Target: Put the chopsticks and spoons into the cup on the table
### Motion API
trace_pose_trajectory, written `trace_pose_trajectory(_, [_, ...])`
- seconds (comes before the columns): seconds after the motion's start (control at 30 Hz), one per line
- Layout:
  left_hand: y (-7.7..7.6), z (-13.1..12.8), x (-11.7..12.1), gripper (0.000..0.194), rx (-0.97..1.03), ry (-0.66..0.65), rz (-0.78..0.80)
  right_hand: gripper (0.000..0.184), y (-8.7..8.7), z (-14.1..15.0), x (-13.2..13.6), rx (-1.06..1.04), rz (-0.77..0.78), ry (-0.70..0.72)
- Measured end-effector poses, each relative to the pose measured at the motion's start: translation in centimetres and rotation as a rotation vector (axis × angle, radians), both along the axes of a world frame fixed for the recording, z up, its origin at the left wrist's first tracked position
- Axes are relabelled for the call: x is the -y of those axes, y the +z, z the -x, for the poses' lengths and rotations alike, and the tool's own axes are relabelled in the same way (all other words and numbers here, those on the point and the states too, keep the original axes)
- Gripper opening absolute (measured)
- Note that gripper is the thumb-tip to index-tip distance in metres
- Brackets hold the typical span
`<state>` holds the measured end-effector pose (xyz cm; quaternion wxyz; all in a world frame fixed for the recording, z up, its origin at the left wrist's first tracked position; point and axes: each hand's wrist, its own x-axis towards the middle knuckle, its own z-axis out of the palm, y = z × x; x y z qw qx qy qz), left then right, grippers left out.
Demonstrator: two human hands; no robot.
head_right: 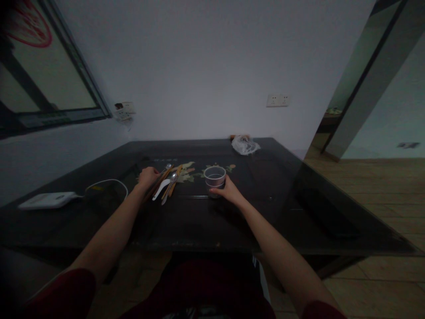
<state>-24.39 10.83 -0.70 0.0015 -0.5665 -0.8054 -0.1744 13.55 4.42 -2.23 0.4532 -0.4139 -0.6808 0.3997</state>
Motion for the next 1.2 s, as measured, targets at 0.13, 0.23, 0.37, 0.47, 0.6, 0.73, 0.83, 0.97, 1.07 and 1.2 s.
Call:
trace_pose_trajectory(0.13, [0.1, -0.1, -0.1, 0.027, -0.003, -0.021, -0.042, 0.079, -0.3, 0.0, -0.2, -0.003, -0.005, 0.003])
trace_pose_trajectory(0.23, [0.1, -0.3, -0.1, 0.025, -0.01, -0.029, -0.056, 0.08, -0.2, 0.0, -0.2, 0.002, -0.004, -0.002])
trace_pose_trajectory(0.37, [0.0, -0.9, 0.1, 0.03, 0.002, -0.049, -0.075, 0.078, 0.0, 0.0, -0.1, -0.004, 0.014, -0.003])
trace_pose_trajectory(0.47, [-0.2, -1.2, 0.2, 0.034, 0.005, -0.056, -0.068, 0.075, 0.0, 0.1, 0.0, -0.006, 0.015, -0.005])
trace_pose_trajectory(0.6, [-0.5, -1.1, -0.2, 0.031, -0.008, -0.076, -0.042, 0.077, -0.2, 0.0, -0.3, -0.012, 0.003, 0.006])
trace_pose_trajectory(0.73, [-0.7, -0.8, -0.6, 0.025, -0.058, -0.116, -0.011, 0.079, -0.4, -0.1, -0.4, -0.009, -0.008, 0.016])
trace_pose_trajectory(0.83, [-0.7, -0.9, -0.5, 0.023, -0.083, -0.114, -0.001, 0.078, -0.3, -0.1, -0.3, -0.001, -0.006, 0.004])
trace_pose_trajectory(0.97, [-0.6, -1.1, -0.2, 0.023, -0.09, -0.122, -0.009, 0.077, -0.1, 0.0, -0.1, 0.001, 0.004, -0.003])
trace_pose_trajectory(1.07, [-0.7, -1.0, -0.1, 0.024, -0.084, -0.129, -0.003, 0.077, 0.1, 0.0, 0.0, 0.002, 0.006, -0.001])
trace_pose_trajectory(1.2, [-0.8, -0.9, -0.1, 0.024, -0.078, -0.115, 0.012, 0.077, 0.1, 0.0, 0.0, 0.012, 0.012, -0.01])
